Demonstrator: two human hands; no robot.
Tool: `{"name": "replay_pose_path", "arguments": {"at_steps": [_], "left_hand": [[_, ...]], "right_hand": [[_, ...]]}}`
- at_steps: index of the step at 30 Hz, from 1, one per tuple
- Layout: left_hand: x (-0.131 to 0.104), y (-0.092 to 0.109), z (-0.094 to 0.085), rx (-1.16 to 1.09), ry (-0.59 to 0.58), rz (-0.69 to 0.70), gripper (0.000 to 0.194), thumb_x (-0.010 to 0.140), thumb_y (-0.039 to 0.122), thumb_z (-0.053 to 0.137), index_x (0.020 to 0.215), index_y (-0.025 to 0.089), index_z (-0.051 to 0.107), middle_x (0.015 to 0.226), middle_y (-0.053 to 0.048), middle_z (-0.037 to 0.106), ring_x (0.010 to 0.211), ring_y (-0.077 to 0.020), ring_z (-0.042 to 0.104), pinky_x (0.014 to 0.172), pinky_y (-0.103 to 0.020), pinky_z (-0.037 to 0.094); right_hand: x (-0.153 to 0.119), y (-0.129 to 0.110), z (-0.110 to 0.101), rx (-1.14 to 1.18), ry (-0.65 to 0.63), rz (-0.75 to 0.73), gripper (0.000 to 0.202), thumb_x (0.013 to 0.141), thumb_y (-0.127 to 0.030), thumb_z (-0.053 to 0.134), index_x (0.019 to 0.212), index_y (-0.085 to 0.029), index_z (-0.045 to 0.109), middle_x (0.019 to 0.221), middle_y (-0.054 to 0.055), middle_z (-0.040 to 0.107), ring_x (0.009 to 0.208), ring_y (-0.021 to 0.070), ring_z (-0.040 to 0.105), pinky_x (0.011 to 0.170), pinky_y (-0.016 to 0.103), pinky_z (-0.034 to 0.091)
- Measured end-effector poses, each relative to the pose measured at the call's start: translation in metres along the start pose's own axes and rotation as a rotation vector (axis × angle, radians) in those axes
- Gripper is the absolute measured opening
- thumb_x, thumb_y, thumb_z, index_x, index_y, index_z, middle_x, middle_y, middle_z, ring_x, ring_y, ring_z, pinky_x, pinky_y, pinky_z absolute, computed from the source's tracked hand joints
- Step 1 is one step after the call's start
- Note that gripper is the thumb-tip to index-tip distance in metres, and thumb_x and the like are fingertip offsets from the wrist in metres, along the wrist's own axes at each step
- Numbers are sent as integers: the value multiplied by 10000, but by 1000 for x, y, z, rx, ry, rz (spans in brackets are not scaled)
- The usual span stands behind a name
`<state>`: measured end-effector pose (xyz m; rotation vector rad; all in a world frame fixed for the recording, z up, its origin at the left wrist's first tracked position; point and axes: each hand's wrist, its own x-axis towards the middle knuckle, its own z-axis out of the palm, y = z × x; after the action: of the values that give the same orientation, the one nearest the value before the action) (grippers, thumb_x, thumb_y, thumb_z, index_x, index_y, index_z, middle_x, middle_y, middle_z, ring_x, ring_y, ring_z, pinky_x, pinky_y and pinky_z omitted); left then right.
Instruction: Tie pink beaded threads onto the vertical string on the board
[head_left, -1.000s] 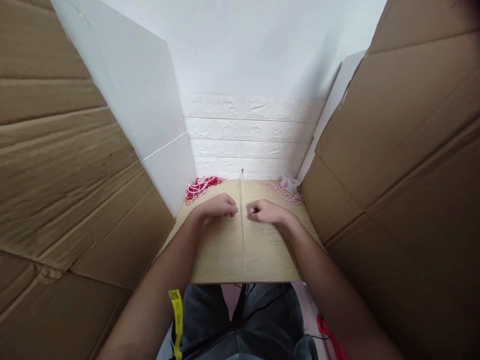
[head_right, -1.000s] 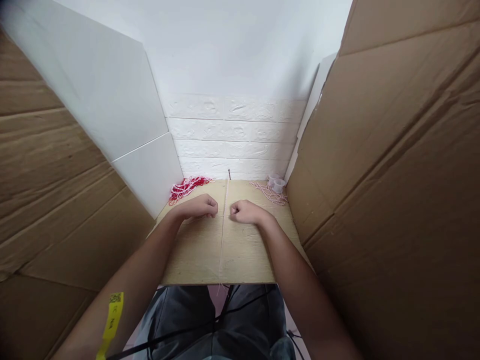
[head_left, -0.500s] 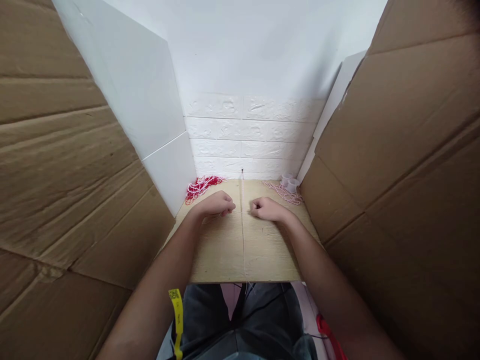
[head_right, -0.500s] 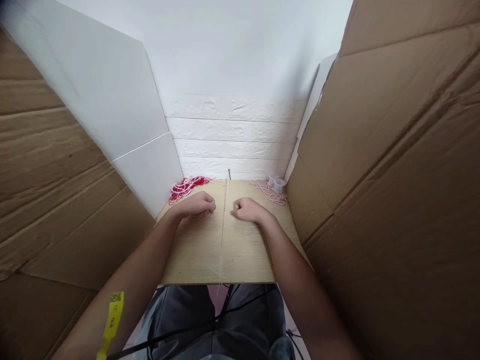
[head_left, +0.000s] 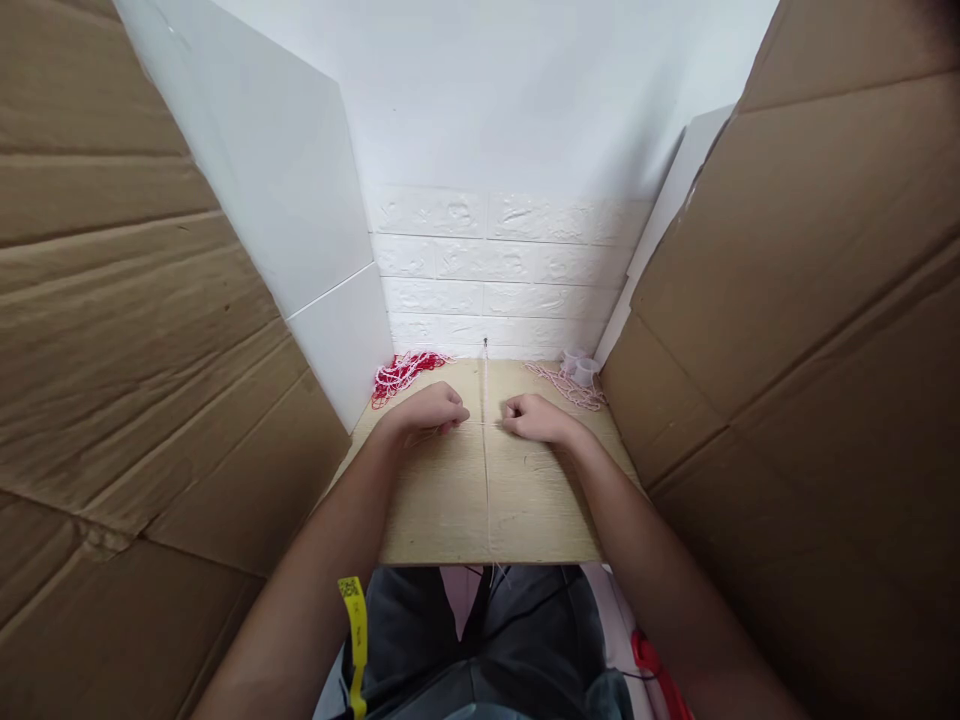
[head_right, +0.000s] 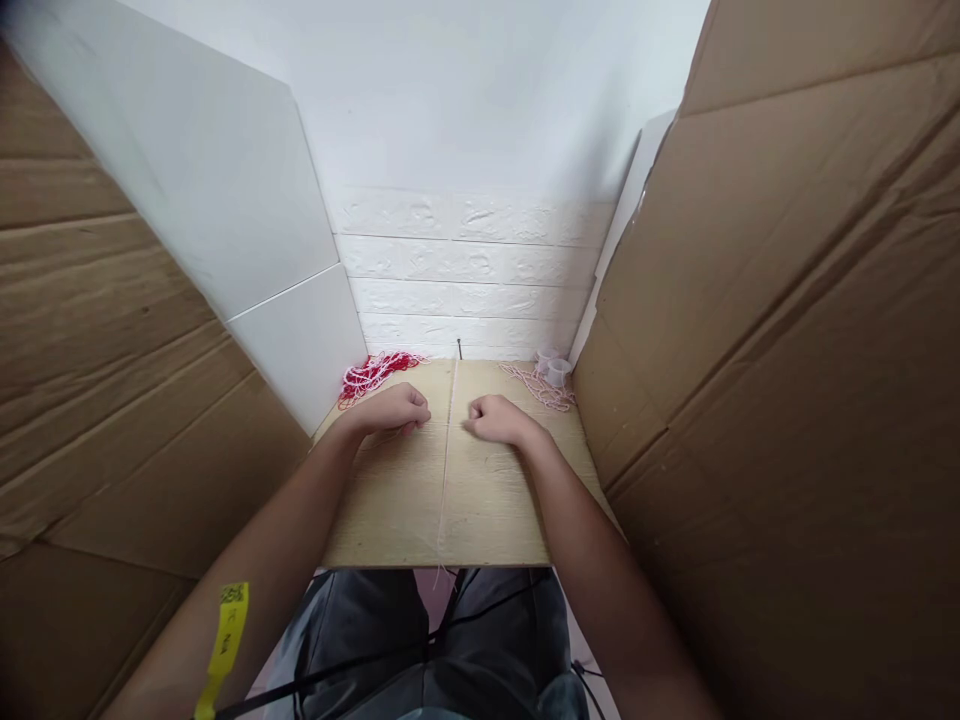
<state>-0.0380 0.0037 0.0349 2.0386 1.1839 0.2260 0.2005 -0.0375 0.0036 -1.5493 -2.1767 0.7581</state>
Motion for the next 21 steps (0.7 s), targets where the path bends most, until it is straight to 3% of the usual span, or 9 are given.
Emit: {"name": "replay_pose_path", "arguments": {"at_steps": [6,11,18,21], "left_hand": [[-1,4,1,52,25,-10,106,611,250,582,541,171,576,475,17,454,446,-111,384,449,-274,207],[-1,5,2,93,55,6,113,601,242,577,517,171,553,478,21,426,458,-107,370,455,-275,185],[3,-4,3,22,-8,-11,121,615,272,607,609,165,662,517,8,526,482,-128,433,466,-267,260],[5,-7,5,-2,19,22,150,650,293,607,609,164,670,538,7,541,486,-121,413,478,-272,263]], "right_hand": [[-2,-3,1,-16,8,-10,169,752,-274,554,633,-190,469,599,-45,442,582,103,383,538,262,231],[-1,-1,1,-30,17,-17,175,752,-272,561,627,-187,472,594,-45,449,575,100,380,538,259,233],[-4,-1,0,21,36,-18,36,711,-192,566,691,-174,542,675,-25,562,622,108,456,564,233,289],[-5,-5,-3,-1,114,-8,57,757,-212,564,717,-174,550,698,-4,594,631,118,468,570,239,297]]}}
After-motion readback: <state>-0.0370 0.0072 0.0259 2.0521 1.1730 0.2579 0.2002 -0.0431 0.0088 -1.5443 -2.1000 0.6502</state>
